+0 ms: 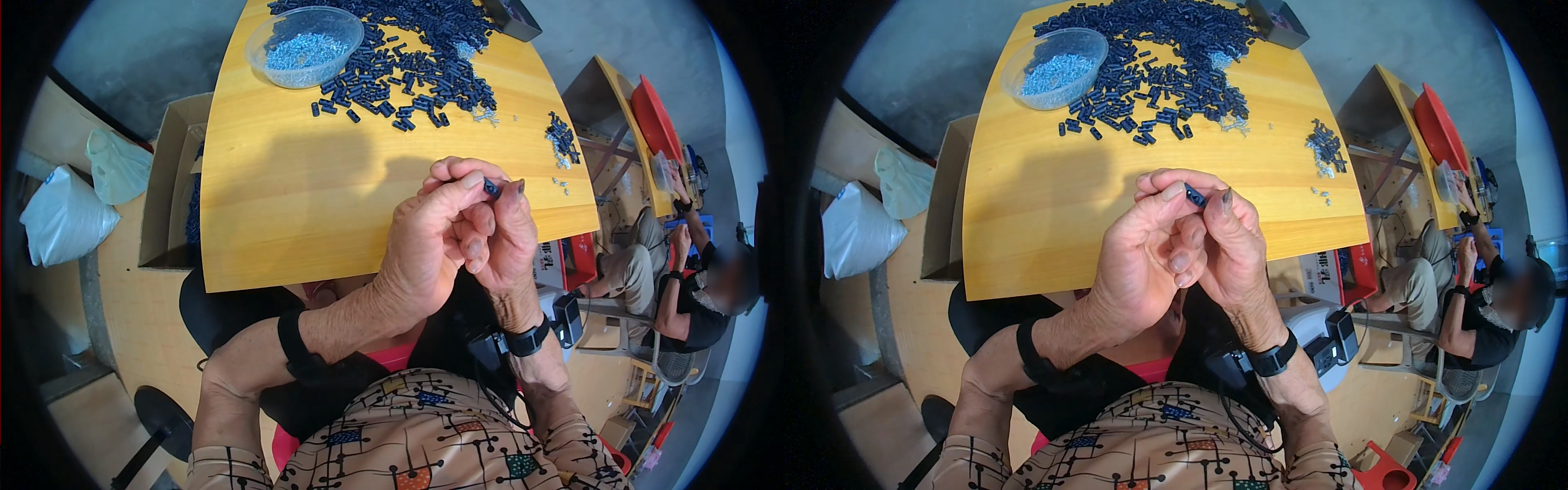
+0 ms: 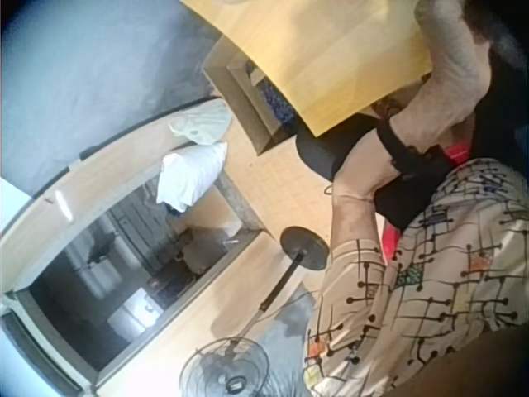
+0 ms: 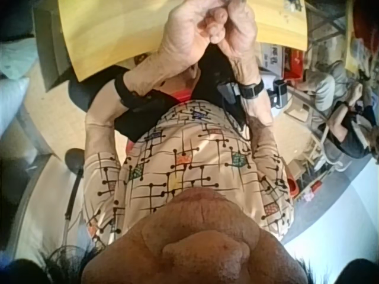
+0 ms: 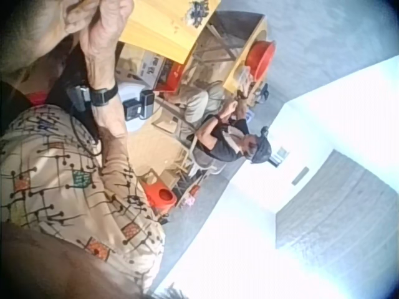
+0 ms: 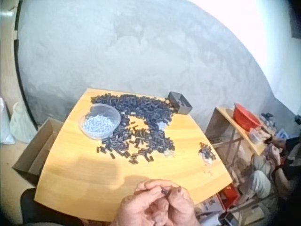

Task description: The recorder is sitting at a workbench and manually assembling small blue and black plastic components.

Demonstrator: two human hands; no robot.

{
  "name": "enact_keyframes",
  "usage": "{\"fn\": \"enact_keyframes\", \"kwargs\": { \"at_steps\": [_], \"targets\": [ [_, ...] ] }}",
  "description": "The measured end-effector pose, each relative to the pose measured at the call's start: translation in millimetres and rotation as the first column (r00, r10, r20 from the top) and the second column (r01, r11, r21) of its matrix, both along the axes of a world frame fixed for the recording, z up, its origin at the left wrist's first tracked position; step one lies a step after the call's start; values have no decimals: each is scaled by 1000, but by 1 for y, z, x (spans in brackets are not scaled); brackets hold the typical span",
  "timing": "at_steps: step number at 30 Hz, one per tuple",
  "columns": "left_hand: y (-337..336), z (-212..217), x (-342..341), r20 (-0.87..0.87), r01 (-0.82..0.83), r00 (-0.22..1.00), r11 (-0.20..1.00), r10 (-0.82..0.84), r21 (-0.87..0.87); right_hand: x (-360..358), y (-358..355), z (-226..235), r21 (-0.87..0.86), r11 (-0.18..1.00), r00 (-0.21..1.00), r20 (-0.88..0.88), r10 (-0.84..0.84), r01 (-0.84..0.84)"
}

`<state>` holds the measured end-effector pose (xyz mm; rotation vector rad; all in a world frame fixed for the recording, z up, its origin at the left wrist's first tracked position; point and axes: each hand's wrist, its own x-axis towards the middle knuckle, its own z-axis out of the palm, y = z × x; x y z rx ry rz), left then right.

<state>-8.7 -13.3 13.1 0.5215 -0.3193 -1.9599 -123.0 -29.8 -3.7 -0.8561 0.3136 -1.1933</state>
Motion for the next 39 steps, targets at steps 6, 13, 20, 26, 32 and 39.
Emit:
{"fn": "enact_keyframes", "kwargs": {
  "at_steps": [6, 13, 20, 26, 32, 39],
  "targets": [
    [-1, -4, 0, -1, -3, 1000, 1000, 3, 17, 0, -2, -1, -32, 999, 998, -57, -16, 14],
    [-2, -5, -3, 105, -79, 991, 996, 82, -27, -2, -5, -4, -14, 999, 997, -76, -30, 29],
    [0, -2, -6, 100, -116, 987, 992, 122, -58, -3, -3, 0, -1, 996, 985, -151, -84, 85],
    [-1, -7, -3, 137, -92, 984, 987, 110, -132, 4, -1, 6, -65, 978, 956, -207, -206, 196],
    [0, -4, -3, 77, -118, 989, 986, 128, -119, 6, 0, 3, -64, 965, 949, -178, -261, 253],
    [1, -2, -4, 51, -119, 991, 991, 121, -57, 5, -2, 6, -42, 970, 954, -176, -242, 238]
  ]
}}
